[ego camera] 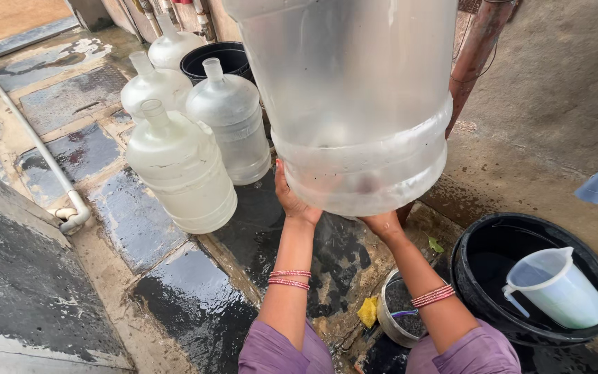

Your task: The person cleans large plastic water bottles by shaking them with water inside, pouring the water out, and then scrubbing the mouth and interior of a bottle using a brush and a cleaning agent.

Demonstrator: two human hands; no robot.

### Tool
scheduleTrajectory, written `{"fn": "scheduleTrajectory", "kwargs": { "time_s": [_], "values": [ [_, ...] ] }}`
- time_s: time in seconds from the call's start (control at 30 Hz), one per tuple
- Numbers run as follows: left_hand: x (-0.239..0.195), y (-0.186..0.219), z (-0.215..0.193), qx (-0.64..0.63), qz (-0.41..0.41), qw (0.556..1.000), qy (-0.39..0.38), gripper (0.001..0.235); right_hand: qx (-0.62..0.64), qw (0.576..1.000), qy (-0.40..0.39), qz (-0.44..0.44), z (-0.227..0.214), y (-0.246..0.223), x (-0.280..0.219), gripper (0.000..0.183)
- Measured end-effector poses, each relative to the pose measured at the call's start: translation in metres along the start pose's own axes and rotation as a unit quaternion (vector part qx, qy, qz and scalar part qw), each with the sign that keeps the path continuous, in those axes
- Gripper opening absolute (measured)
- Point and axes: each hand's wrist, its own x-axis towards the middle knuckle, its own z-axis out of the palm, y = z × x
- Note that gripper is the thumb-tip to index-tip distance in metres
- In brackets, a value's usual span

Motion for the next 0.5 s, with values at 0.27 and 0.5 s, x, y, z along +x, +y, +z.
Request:
{"fn": "scheduleTrajectory", "kwargs": {
  "time_s": [0.27,0.5],
  "values": [
    [-0.014,-0.026,0.015,0.024,0.037,0.998,-0.033,0.069,0.009,0.996,0.085,-0.033,-0.018,-0.024,0.002,0.063],
    [-0.004,-0.013,0.017,0.316,0.020,0.949,-0.005,0.071,0.097,0.987,0.104,-0.078,-0.051,-0.060,0.005,0.063]
  ]
}}
